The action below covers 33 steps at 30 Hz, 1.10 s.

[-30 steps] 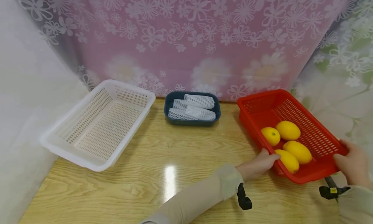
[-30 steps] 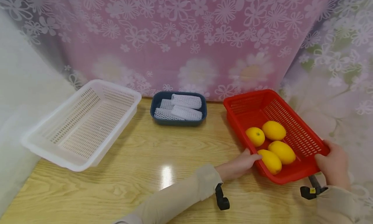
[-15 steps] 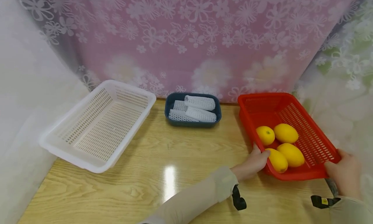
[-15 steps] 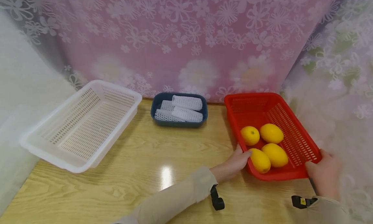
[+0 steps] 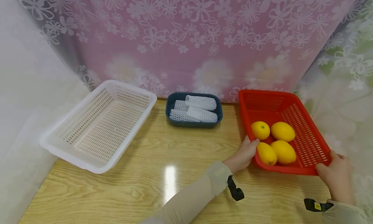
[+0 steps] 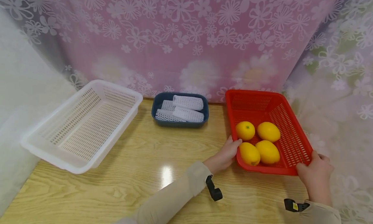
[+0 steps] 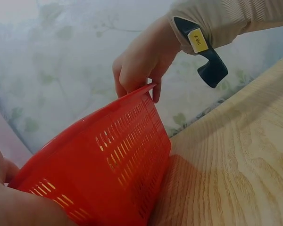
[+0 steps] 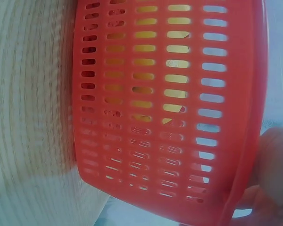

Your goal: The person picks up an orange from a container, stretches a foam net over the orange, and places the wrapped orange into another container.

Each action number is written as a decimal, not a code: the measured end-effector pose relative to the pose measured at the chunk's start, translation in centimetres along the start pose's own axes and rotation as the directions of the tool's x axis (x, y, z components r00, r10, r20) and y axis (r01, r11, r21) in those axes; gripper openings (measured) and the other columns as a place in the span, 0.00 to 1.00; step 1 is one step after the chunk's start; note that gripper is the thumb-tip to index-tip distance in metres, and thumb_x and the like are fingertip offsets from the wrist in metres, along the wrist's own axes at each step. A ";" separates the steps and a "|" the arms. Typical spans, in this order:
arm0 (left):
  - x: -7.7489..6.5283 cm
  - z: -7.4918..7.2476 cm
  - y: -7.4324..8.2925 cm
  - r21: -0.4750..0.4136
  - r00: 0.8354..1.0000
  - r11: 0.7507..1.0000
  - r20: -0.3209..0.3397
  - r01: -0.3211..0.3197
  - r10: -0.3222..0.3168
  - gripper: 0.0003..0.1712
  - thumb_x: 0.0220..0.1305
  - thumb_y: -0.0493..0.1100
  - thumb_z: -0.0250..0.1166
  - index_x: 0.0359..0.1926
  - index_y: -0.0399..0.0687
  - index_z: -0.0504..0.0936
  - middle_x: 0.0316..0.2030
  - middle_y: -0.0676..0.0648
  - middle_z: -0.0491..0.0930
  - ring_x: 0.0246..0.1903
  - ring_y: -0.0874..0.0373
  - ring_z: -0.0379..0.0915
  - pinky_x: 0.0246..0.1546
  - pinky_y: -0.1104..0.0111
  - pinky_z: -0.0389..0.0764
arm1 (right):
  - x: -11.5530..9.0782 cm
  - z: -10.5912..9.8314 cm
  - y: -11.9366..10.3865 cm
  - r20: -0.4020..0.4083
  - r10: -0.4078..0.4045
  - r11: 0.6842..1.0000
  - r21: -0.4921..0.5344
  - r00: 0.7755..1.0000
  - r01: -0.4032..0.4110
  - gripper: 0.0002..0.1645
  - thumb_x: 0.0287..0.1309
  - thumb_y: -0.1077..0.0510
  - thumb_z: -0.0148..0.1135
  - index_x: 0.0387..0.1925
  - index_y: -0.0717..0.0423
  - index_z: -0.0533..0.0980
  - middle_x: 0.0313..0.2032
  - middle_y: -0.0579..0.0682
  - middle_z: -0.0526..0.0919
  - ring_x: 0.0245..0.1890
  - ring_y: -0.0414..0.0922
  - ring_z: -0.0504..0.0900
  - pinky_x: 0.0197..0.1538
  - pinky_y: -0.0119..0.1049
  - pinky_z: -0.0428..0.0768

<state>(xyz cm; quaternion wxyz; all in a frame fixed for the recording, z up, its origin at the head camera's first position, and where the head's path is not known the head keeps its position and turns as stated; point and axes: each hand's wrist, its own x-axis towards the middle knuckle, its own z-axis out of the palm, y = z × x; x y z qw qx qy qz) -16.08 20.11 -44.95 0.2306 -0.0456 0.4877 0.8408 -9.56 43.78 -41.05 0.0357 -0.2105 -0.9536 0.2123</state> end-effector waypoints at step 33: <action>-11.0 -8.1 11.6 0.103 0.967 0.995 0.252 0.016 -0.041 0.36 0.73 0.40 0.46 0.76 0.33 0.46 0.76 0.38 0.46 0.74 0.41 0.41 0.73 0.52 0.45 | -6.8 -1.4 -13.8 -0.252 -0.378 0.700 0.552 0.891 0.453 0.36 0.66 0.69 0.57 0.73 0.52 0.62 0.67 0.48 0.66 0.59 0.36 0.71 0.51 0.15 0.71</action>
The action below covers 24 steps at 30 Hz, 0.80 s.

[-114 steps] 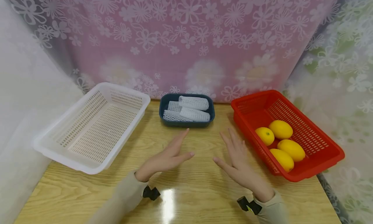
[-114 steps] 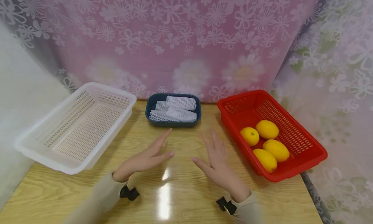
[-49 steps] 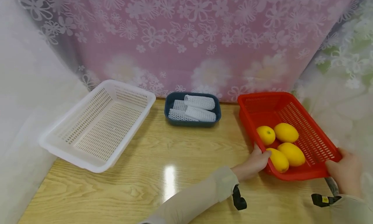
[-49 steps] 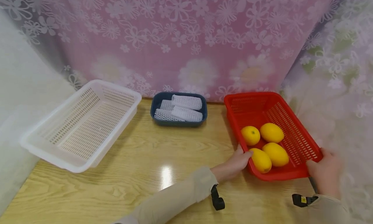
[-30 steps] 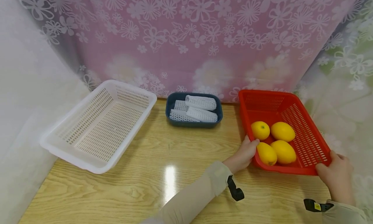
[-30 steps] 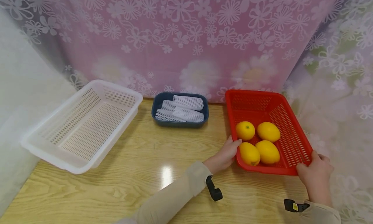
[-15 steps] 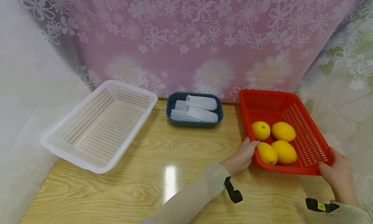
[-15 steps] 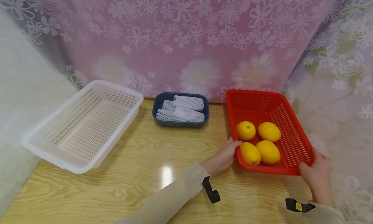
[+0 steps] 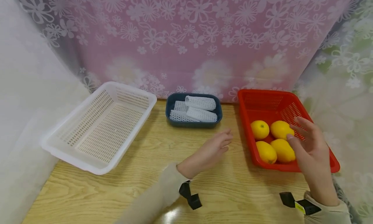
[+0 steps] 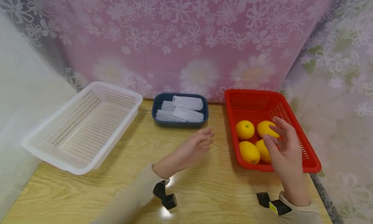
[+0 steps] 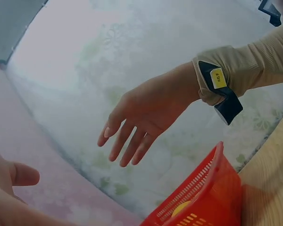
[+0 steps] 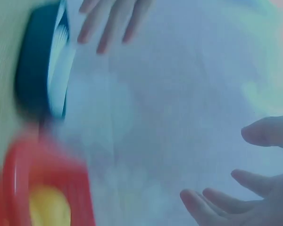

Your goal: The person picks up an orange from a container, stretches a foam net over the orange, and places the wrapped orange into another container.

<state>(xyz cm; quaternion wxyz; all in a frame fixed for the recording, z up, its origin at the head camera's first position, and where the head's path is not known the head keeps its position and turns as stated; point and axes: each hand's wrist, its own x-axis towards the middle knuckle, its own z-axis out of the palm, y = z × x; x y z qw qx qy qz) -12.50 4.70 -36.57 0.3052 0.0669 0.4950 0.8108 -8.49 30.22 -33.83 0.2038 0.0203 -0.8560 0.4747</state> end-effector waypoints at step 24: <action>-21.4 -17.2 6.5 0.749 0.790 0.611 -0.201 -0.256 0.578 0.27 0.78 0.35 0.45 0.74 0.40 0.59 0.66 0.59 0.69 0.55 0.65 0.75 0.54 0.78 0.72 | -0.5 20.3 -5.1 0.390 -0.153 0.863 0.500 0.908 -0.069 0.34 0.67 0.67 0.56 0.72 0.58 0.60 0.67 0.56 0.67 0.62 0.59 0.72 0.57 0.38 0.77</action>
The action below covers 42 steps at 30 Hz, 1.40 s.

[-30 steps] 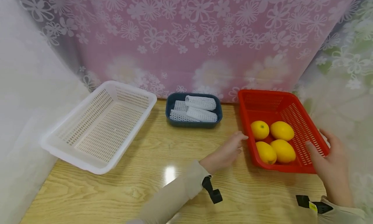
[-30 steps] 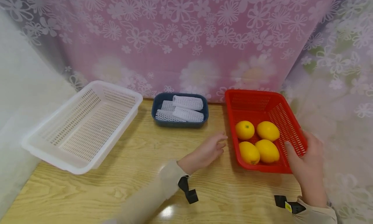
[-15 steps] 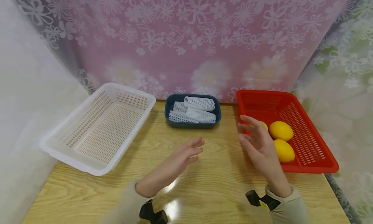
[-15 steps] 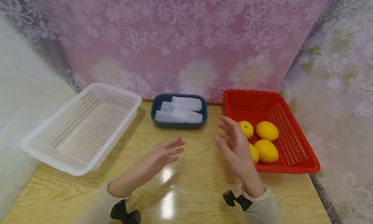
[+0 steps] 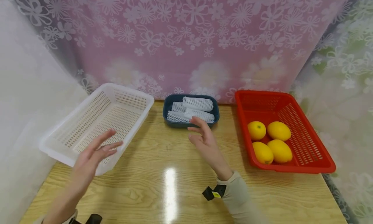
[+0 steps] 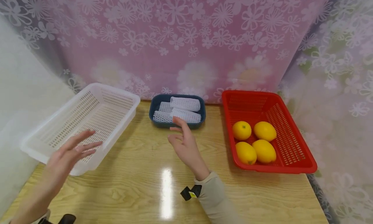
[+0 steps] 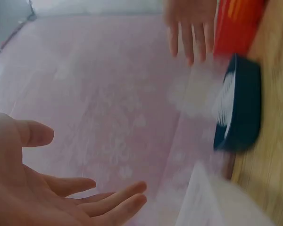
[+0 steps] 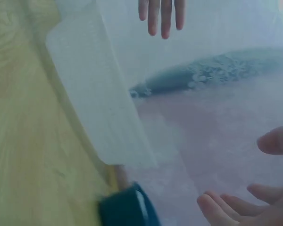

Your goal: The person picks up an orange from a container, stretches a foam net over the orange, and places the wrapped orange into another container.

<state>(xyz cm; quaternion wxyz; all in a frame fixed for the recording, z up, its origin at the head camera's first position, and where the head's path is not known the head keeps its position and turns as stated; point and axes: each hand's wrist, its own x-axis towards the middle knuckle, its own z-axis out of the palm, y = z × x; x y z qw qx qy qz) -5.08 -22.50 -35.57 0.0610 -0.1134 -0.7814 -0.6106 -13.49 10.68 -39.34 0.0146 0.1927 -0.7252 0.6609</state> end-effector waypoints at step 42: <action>-0.1 -9.0 -11.2 0.052 0.676 0.856 -0.638 0.514 -0.367 0.47 0.67 0.34 0.41 0.77 0.52 0.24 0.74 0.55 0.12 0.71 0.67 0.10 0.67 0.72 0.24 | 6.6 20.1 6.6 0.269 0.196 0.914 0.299 0.943 -0.275 0.62 0.58 0.65 0.63 0.75 0.27 0.34 0.70 0.41 0.51 0.69 0.56 0.60 0.57 0.33 0.73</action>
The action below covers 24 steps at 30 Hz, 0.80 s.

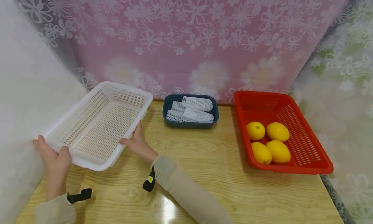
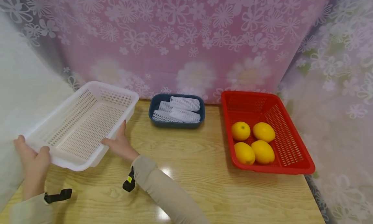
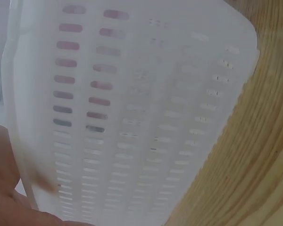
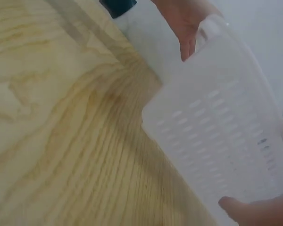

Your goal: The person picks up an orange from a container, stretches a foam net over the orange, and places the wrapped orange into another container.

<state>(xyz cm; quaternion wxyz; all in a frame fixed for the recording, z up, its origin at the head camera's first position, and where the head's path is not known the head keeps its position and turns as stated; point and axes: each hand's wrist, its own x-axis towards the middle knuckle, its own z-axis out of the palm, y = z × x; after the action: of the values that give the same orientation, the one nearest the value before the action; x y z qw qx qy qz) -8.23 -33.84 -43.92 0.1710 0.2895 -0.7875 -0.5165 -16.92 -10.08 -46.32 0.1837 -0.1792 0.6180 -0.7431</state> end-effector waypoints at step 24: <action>-4.3 6.3 1.3 -0.273 0.909 0.944 -0.413 -0.186 0.059 0.45 0.61 0.23 0.41 0.78 0.47 0.42 0.77 0.45 0.22 0.72 0.69 0.21 0.64 0.82 0.31 | 3.4 -5.5 -0.1 0.184 0.024 0.999 0.017 0.983 -0.028 0.54 0.59 0.65 0.59 0.74 0.21 0.45 0.73 0.52 0.62 0.68 0.53 0.67 0.64 0.43 0.66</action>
<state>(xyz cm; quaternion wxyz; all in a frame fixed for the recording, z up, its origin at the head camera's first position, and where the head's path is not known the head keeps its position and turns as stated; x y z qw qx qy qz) -8.86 -26.26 -45.18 0.4033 0.3081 -0.6629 -0.5503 -22.62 -7.07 -47.02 0.2514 -0.2370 0.5935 -0.7269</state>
